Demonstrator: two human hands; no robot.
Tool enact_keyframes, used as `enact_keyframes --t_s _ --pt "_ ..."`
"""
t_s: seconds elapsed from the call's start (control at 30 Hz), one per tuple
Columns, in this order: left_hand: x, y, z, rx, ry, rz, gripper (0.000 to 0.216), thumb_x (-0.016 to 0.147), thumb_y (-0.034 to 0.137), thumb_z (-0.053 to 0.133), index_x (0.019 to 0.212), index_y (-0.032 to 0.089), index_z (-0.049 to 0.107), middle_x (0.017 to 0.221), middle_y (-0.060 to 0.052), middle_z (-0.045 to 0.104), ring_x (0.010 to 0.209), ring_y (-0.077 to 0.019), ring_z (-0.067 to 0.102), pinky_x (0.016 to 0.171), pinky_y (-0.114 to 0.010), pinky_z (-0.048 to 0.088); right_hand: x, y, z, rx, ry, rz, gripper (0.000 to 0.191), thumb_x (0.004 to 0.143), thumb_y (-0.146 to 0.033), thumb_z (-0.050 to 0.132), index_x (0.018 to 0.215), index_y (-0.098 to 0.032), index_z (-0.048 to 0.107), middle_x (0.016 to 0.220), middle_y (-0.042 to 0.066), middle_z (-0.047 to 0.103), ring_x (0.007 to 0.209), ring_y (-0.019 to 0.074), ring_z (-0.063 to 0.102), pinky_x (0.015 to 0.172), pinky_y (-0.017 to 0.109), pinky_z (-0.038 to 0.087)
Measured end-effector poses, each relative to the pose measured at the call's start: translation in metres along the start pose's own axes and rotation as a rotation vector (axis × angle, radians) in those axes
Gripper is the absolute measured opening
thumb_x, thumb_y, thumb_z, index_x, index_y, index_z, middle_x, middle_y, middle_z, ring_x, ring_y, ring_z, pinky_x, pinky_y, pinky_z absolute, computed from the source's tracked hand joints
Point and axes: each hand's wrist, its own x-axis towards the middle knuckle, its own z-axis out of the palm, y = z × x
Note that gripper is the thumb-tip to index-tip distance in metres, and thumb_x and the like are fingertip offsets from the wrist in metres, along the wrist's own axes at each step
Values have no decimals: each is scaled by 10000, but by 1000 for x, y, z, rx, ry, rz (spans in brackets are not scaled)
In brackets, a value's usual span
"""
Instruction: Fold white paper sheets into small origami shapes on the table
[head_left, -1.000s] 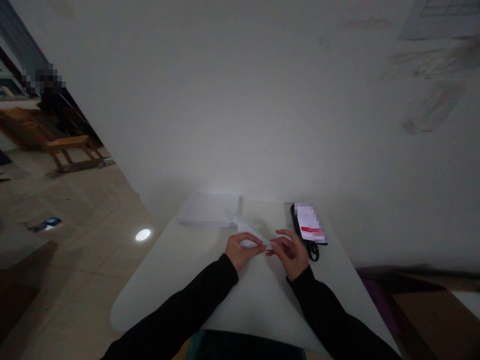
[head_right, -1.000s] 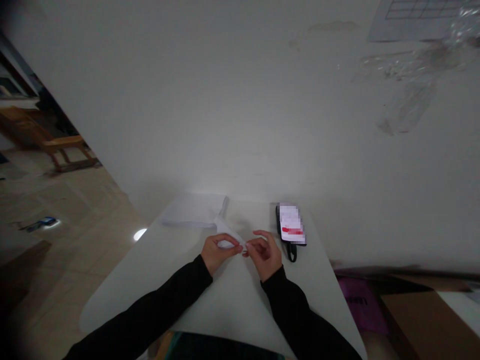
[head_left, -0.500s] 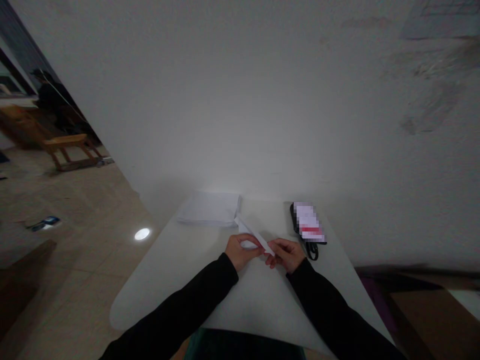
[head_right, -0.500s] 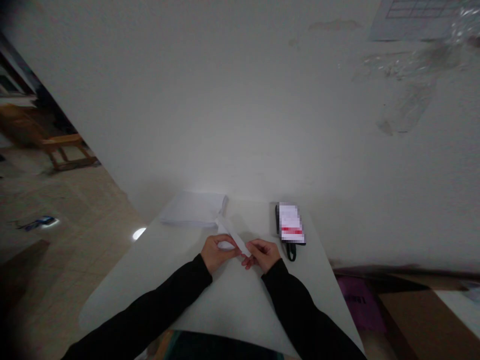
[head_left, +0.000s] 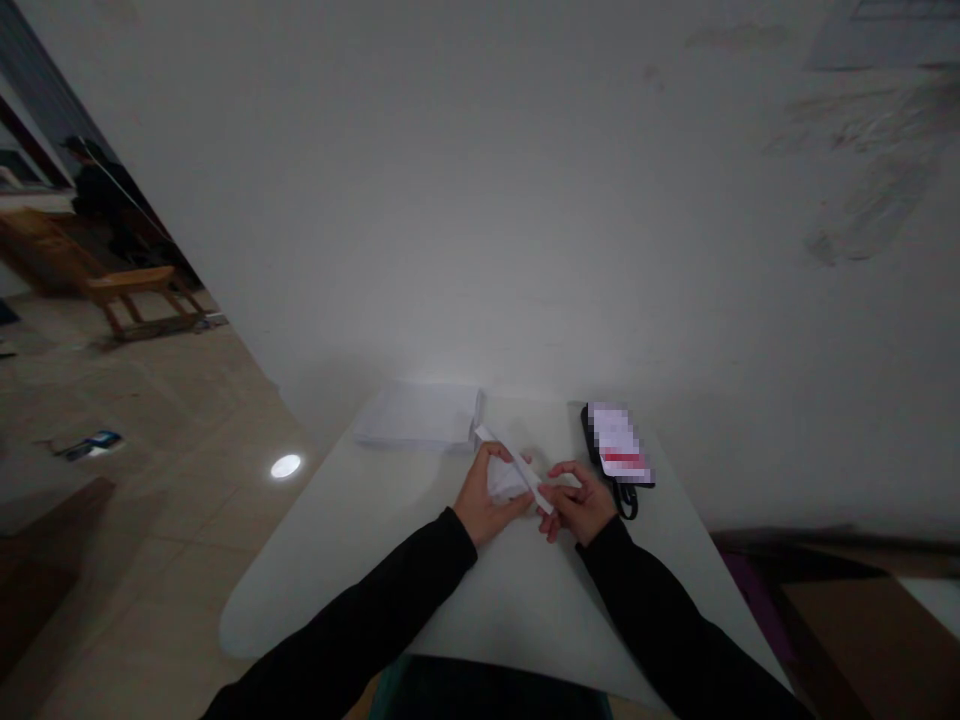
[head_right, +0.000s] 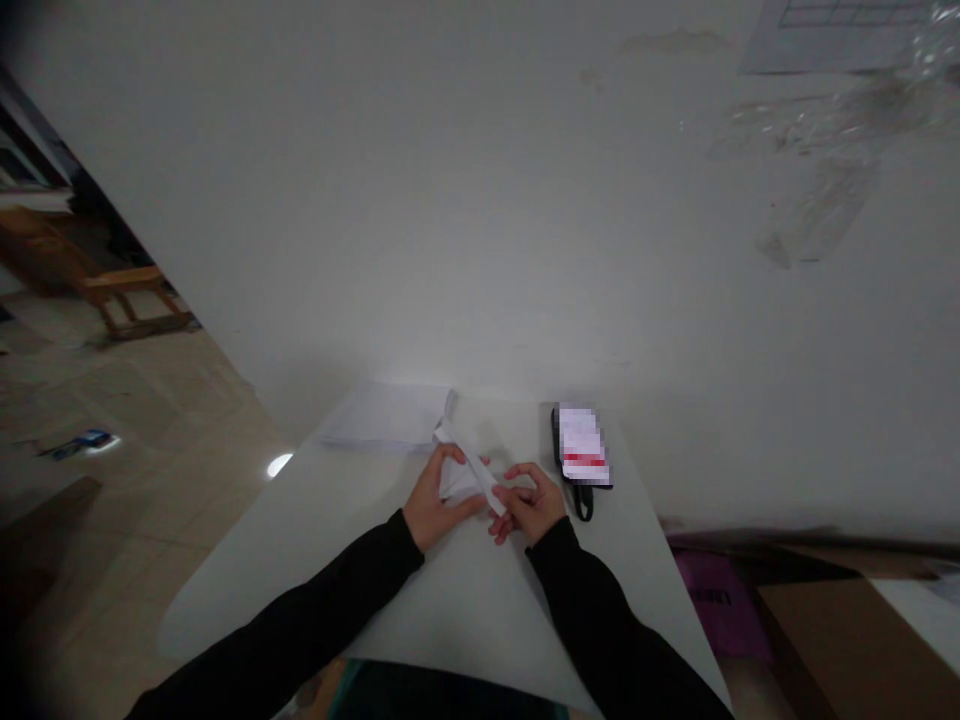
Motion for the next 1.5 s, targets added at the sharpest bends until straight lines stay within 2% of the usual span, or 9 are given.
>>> enact_keyframes --t_s 0.1,0.2,0.4,0.57,0.7,0.93,1.23,1.4,1.5 --pt "1 8 -3 -140 -72 17 941 595 276 745 1299 298 121 1247 -158 472 888 -178 607 769 -325 480 0 -13 -11 -13 -54 111 446 587 -429 724 782 -221 381 468 -71 578 289 106 506 237 147 349" --pt "4 11 -7 -151 -56 12 1152 549 247 777 1344 327 -54 1120 -113 561 841 -161 617 780 -318 470 -1 -23 -22 19 -95 176 440 573 -445 723 757 -219 392 433 -101 516 225 60 402 195 114 222" --pt "9 3 -13 -75 112 12 659 656 261 701 1204 195 342 678 33 598 693 -111 601 758 -264 456 -1 -23 -24 145 -177 293 527 489 -447 750 860 -219 452 374 -126 445 189 27 263 183 117 158" --pt "8 3 -11 -65 233 7 532 674 279 687 1054 227 317 600 70 585 576 -93 597 643 -222 461 2 -18 -18 78 -48 259 523 548 -526 696 890 -220 444 419 -90 489 225 75 399 208 140 223" --pt "7 7 -10 -71 268 22 498 674 271 687 1004 234 316 678 39 615 608 -129 646 620 -228 477 2 -24 -18 90 -32 125 514 686 -683 455 966 -255 403 548 -23 595 394 180 589 263 227 391" --pt "9 9 -13 -10 259 0 411 676 297 685 938 203 382 675 27 603 559 -147 659 501 -181 446 -9 -26 -8 -123 101 -352 256 651 -324 707 773 -157 556 644 48 655 527 186 631 319 249 500" --pt "7 12 -12 -72 152 17 389 748 305 621 907 228 275 601 55 599 499 -144 643 460 -178 417 -4 -22 -11 -139 223 -413 199 639 -294 723 642 -145 590 544 42 661 417 174 609 331 265 512" --pt "7 13 -12 -113 146 99 358 769 280 600 935 230 286 977 -52 609 596 -149 668 510 -208 451 -4 -24 -12 -124 248 -451 196 630 -290 728 645 -142 601 518 44 659 412 181 613 332 267 516" --pt "9 12 -16 -111 115 127 273 781 266 588 876 198 341 1046 -90 597 679 -162 674 579 -234 471 -5 -25 -11 -116 275 -473 200 619 -287 733 645 -136 604 511 43 659 377 181 600 330 275 517"
